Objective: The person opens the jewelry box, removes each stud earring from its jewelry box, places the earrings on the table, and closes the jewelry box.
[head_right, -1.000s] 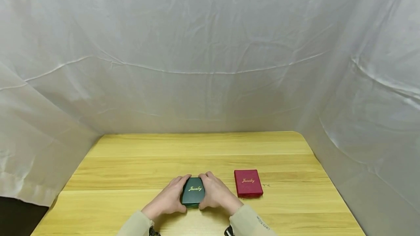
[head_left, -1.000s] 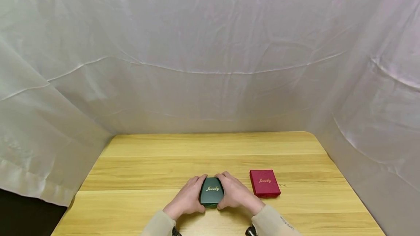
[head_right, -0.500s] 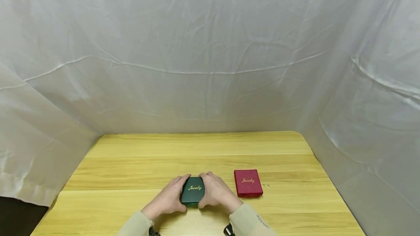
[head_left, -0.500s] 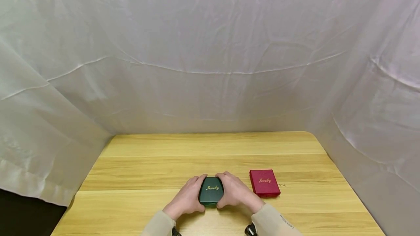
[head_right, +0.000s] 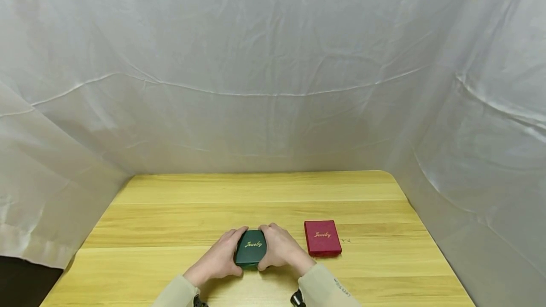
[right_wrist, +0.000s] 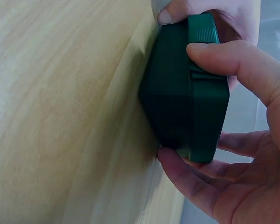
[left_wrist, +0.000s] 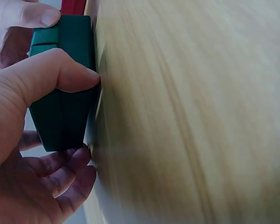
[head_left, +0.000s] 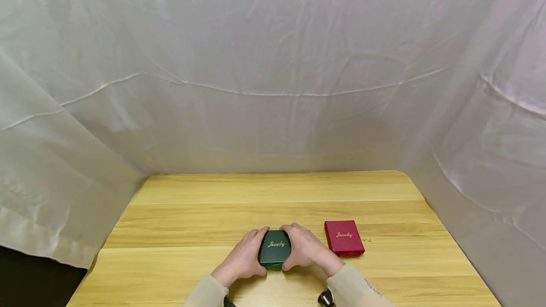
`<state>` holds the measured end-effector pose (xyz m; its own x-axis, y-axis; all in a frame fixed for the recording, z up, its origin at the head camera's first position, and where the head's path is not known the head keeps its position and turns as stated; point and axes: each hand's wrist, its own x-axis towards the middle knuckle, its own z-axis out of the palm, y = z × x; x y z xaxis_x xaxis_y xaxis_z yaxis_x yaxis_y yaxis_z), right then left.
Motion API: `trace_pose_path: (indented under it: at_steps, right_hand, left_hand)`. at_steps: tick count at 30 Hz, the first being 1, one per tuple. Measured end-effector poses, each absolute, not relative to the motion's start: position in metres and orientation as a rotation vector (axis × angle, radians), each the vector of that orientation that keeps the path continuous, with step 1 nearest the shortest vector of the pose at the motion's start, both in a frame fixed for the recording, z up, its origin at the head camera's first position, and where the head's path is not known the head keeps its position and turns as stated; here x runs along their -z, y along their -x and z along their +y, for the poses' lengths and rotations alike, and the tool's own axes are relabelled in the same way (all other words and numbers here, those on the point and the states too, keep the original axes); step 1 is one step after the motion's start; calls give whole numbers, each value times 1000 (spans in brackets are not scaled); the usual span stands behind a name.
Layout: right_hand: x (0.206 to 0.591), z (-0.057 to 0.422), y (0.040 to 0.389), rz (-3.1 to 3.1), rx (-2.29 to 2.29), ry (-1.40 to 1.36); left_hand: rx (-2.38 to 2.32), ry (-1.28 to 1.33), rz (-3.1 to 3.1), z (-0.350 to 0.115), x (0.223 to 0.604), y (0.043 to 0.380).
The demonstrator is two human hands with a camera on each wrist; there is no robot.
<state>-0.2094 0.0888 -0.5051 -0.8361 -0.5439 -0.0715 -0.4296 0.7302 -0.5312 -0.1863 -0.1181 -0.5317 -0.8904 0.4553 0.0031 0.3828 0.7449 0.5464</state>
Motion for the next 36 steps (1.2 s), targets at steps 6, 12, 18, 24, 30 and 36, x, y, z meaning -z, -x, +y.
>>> trace_pose_path:
  at_steps: [6,12,18,24,30,36]
  right_hand:
    - [505,89,209,2715,755,779]
    - [507,88,206,2751,761,788]
    - [506,90,206,2727,794,788]
    - [502,92,210,2669,809,757]
    - [501,92,209,2667,806,745]
    - [499,95,209,2650,830,758]
  left_hand:
    - [-840,-683,2814,-118,532,187]
    - [-839,-667,2808,-119,533,188]
    - [-845,-666,2797,-119,533,188]
    - [-866,-682,2798,-119,534,189]
    - [-914,-666,2771,-121,533,188]
    - [-960,-657,2749,-123,534,186]
